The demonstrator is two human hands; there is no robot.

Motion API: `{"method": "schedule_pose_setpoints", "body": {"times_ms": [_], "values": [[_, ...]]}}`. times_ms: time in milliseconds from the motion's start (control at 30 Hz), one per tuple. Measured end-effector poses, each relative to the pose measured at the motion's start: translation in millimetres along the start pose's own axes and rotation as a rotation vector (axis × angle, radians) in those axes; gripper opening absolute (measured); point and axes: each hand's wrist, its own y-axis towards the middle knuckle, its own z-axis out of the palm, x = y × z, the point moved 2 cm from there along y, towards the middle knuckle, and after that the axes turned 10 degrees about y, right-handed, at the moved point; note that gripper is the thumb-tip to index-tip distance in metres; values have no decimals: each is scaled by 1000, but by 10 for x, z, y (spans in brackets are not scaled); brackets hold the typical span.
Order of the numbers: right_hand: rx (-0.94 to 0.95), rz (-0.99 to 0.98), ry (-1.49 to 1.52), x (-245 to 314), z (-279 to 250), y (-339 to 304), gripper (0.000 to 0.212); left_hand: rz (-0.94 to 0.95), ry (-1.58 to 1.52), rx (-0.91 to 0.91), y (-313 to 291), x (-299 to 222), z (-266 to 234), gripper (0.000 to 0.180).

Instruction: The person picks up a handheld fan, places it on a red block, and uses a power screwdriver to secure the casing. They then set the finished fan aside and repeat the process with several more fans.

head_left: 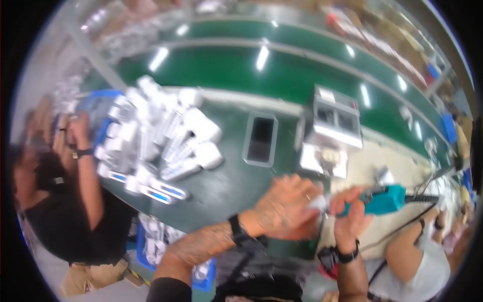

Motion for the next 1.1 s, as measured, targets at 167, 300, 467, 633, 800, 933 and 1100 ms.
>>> {"method": "schedule_pose_setpoints", "body": {"times_ms": [167, 300, 467, 633, 800, 933, 1100], "values": [[-91, -20, 71, -55, 2, -22, 38, 33, 29, 2, -73, -12, 56, 51], [-126, -42, 53, 53, -43, 2, 40, 113, 104, -42, -120, -67, -29, 51], [-313, -351, 208, 451, -171, 340, 35, 132, 268, -79, -204, -341, -103, 47], [-509, -447, 78, 246, -626, 499, 35, -162, -157, -89, -204, -331, -127, 33], [-406, -467, -41, 21, -633, 348, 42, -578, -476, -506, -685, 121, -141, 32], [-311, -431, 16, -17, -562, 345, 50, -884, -1197, -556, -772, 172, -335, 55], [-321, -359, 24, -63, -453, 312, 54, -864, -1346, -682, -781, 277, -472, 55]]}}
